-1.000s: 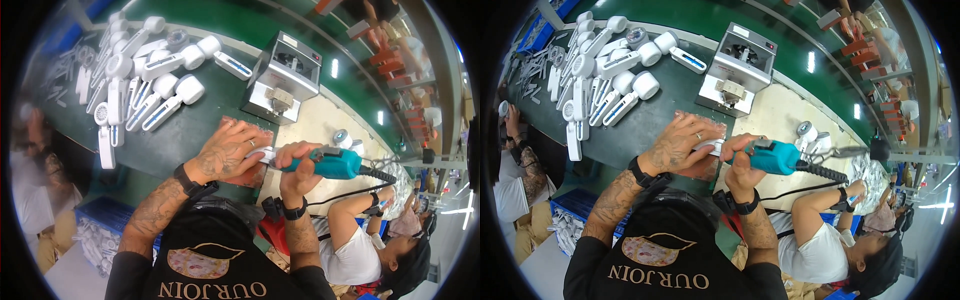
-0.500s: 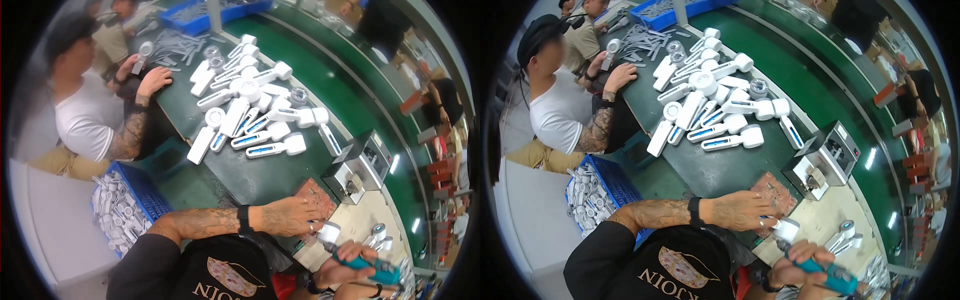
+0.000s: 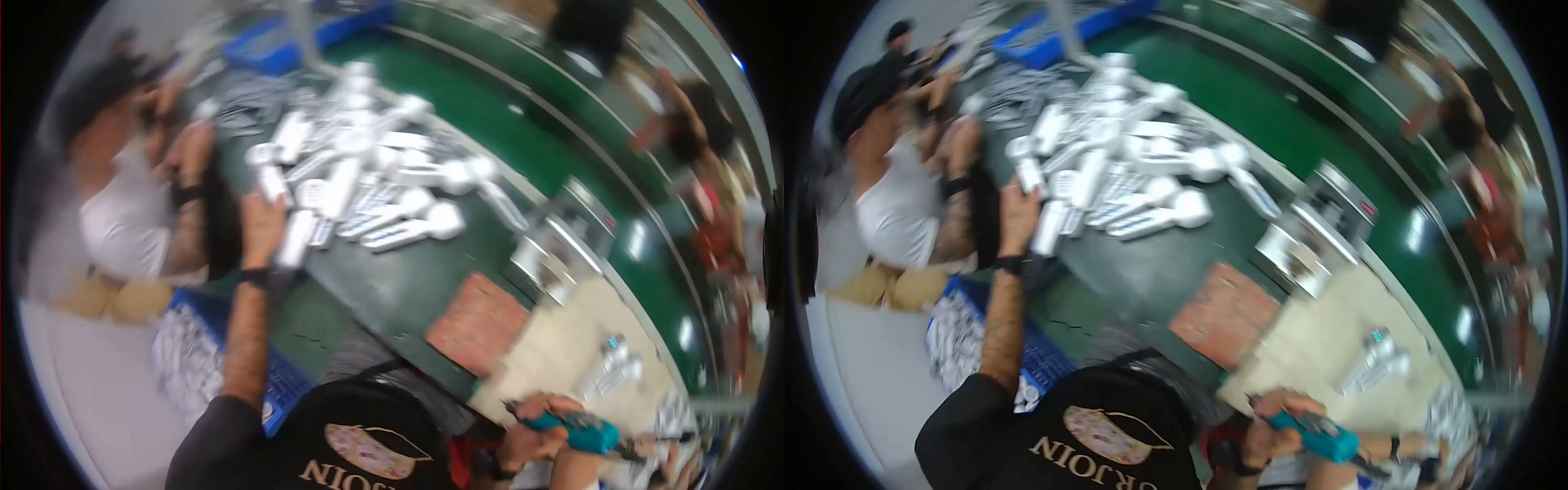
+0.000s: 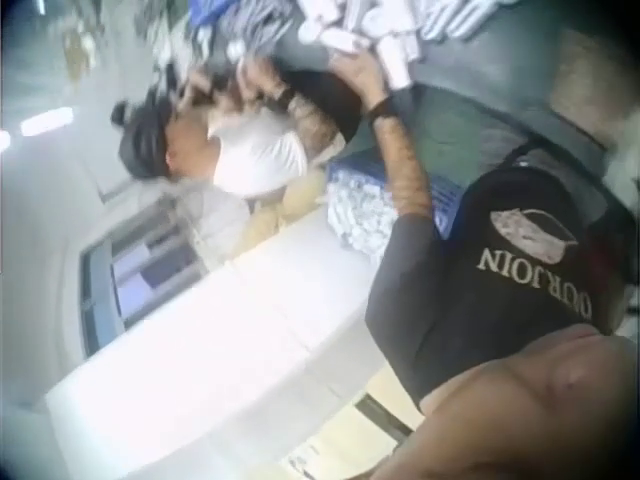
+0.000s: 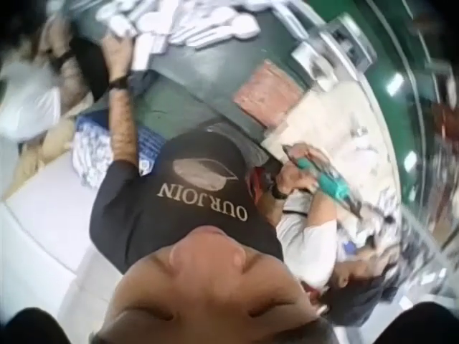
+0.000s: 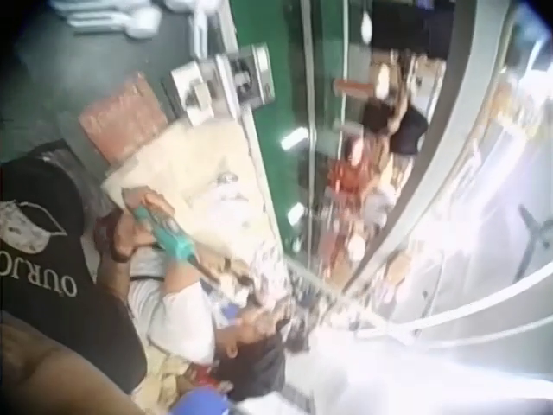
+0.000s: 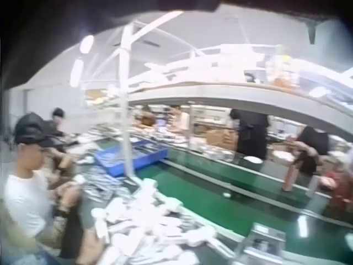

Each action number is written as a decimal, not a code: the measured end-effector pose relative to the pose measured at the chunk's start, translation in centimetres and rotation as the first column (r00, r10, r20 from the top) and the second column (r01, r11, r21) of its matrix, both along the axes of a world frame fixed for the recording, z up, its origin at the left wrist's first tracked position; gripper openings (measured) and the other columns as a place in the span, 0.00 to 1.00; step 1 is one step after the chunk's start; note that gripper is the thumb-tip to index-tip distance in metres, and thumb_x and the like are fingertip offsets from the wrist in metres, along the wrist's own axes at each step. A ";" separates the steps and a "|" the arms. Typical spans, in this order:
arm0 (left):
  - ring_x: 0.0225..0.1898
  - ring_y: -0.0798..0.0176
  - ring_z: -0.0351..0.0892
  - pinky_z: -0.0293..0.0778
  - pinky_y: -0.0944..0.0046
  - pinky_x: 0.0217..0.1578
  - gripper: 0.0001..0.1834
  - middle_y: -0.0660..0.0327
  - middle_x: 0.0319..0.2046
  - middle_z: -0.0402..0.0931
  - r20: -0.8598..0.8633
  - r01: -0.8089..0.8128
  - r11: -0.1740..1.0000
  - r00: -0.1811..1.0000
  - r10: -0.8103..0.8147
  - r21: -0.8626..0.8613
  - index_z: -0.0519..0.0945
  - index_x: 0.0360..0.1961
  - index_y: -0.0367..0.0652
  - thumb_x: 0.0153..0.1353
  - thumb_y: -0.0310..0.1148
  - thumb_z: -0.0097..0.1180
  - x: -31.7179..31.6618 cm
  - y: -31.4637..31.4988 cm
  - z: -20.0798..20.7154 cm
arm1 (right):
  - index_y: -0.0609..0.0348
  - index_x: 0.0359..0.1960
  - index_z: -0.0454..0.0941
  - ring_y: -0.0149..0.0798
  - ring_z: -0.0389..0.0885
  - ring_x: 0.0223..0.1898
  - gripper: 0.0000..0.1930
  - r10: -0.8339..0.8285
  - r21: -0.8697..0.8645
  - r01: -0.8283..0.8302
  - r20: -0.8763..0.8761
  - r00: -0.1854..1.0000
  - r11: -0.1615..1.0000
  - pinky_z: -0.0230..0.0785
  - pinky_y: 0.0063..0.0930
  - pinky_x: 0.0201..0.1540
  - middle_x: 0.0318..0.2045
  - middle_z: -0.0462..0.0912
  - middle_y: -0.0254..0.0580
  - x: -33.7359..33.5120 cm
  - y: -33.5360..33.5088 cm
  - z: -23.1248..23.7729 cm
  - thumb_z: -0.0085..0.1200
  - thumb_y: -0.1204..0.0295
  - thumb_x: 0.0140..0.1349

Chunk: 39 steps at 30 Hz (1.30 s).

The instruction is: The person picks up a white fan component, places it on a work surface, and uses a power screwdriver to drive a screw into it. They then set the assembled part aside and repeat the process with several more components.

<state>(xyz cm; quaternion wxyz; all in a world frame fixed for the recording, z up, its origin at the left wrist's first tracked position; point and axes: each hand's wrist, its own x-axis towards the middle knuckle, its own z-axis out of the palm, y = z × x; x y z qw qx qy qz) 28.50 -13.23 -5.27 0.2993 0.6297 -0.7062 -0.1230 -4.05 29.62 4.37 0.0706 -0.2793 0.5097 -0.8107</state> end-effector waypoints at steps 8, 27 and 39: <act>0.52 0.58 0.73 0.69 0.60 0.54 0.19 0.53 0.52 0.74 -0.269 0.211 0.871 0.896 -0.354 -0.445 0.75 0.57 0.38 0.67 0.32 0.56 -12.3 7.4 11.8 | 0.69 0.44 0.71 0.39 0.77 0.28 0.32 0.150 0.079 -0.169 0.203 0.968 0.982 0.70 0.31 0.30 0.27 0.76 0.45 1.4 0.9 1.7 0.70 0.51 0.53; 0.42 0.42 0.80 0.74 0.47 0.47 0.24 0.48 0.37 0.81 -0.261 0.958 0.259 0.284 -0.923 0.127 0.79 0.42 0.39 0.56 0.49 0.55 -46.9 33.8 4.8 | 0.68 0.44 0.70 0.38 0.75 0.25 0.32 -0.006 0.169 -0.011 0.101 0.995 0.986 0.69 0.30 0.29 0.25 0.75 0.43 1.9 4.8 1.5 0.68 0.50 0.55; 0.36 0.49 0.77 0.74 0.55 0.40 0.12 0.56 0.31 0.74 -0.263 0.936 0.201 0.125 -0.957 -0.288 0.82 0.36 0.42 0.52 0.34 0.66 -28.3 23.7 8.8 | 0.67 0.46 0.68 0.34 0.71 0.21 0.37 0.051 0.145 -0.062 0.079 0.996 0.988 0.66 0.27 0.26 0.21 0.71 0.37 -2.2 -0.6 3.9 0.55 0.38 0.60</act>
